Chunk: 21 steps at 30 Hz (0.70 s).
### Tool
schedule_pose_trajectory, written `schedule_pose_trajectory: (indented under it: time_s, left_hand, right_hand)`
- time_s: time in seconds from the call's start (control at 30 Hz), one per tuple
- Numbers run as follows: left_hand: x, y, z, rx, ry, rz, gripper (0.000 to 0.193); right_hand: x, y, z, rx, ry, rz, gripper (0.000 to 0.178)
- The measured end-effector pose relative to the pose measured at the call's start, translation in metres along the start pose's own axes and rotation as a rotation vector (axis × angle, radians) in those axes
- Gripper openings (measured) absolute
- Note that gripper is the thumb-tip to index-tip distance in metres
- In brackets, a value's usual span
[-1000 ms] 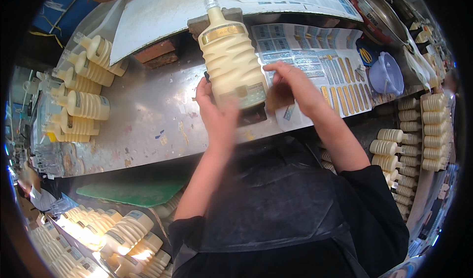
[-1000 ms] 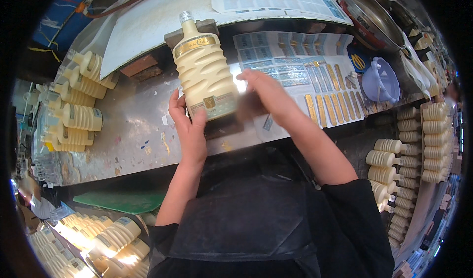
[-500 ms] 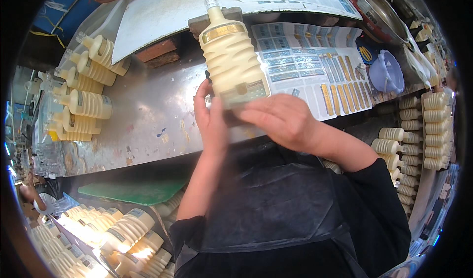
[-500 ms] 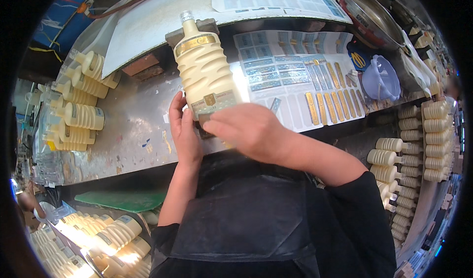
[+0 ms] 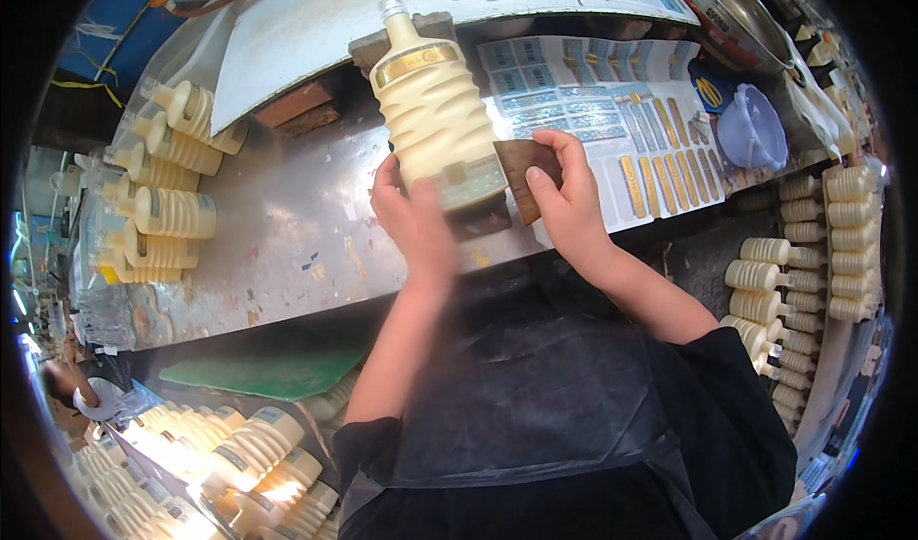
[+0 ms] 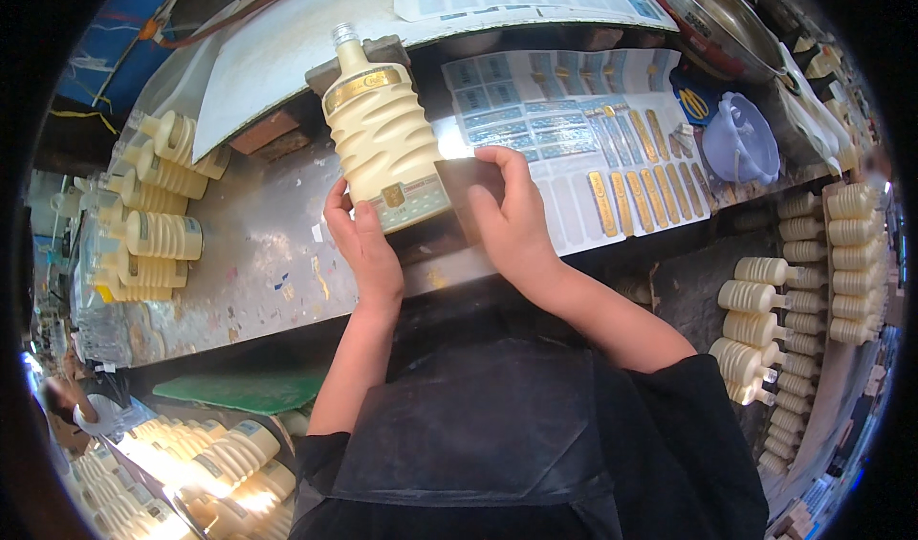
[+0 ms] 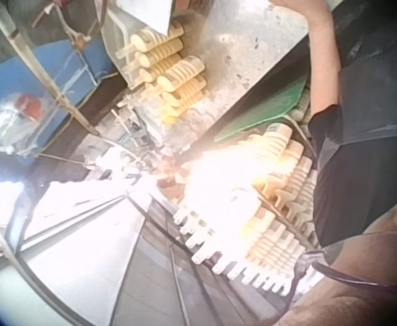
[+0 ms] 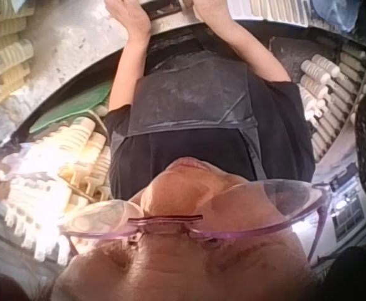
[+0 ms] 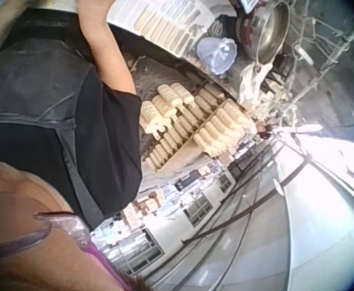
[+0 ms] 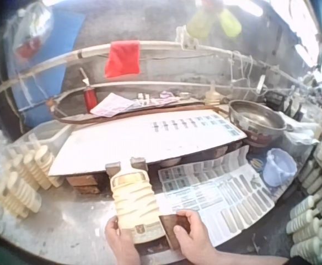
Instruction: The person applies rectangular labels to the sides of ribbed plastic bottles. They pick up a bottle, align and press a label onto its surface, smooth it, and place the bottle aside. The process repeats with multiple bottles on a metal workbench.
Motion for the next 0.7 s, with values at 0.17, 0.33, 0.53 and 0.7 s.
schedule_pose_trajectory:
  time_s: [0.17, 0.33, 0.53, 0.7]
  left_hand:
    - [0.003, 0.0, -0.007, -0.281, 0.087, -0.061, 0.052]
    - [-0.002, 0.001, -0.001, -0.274, 0.054, -0.094, 0.055]
    - [-0.003, 0.0, -0.001, 0.059, -0.056, -0.116, 0.057]
    - [0.002, 0.002, -0.011, -0.181, 0.096, -0.097, 0.054]
  right_hand:
    - [0.017, -0.004, 0.025, 0.466, -0.294, -0.231, 0.032]
    - [0.023, -0.014, 0.019, 0.301, -0.36, -0.424, 0.036]
    - [0.02, -0.046, 0.02, 0.195, -0.277, -0.449, 0.044]
    - [0.012, -0.046, 0.029, 0.338, -0.382, -0.557, 0.044]
Point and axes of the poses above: each hand's wrist, its own x-axis towards the middle knuckle, its own y-axis out of the back of the hand, z = x × y, the point moved 9 cm from there along x, towards the middle knuckle, and after that the axes turned 14 degrees about -x, right-handed, at the moved point
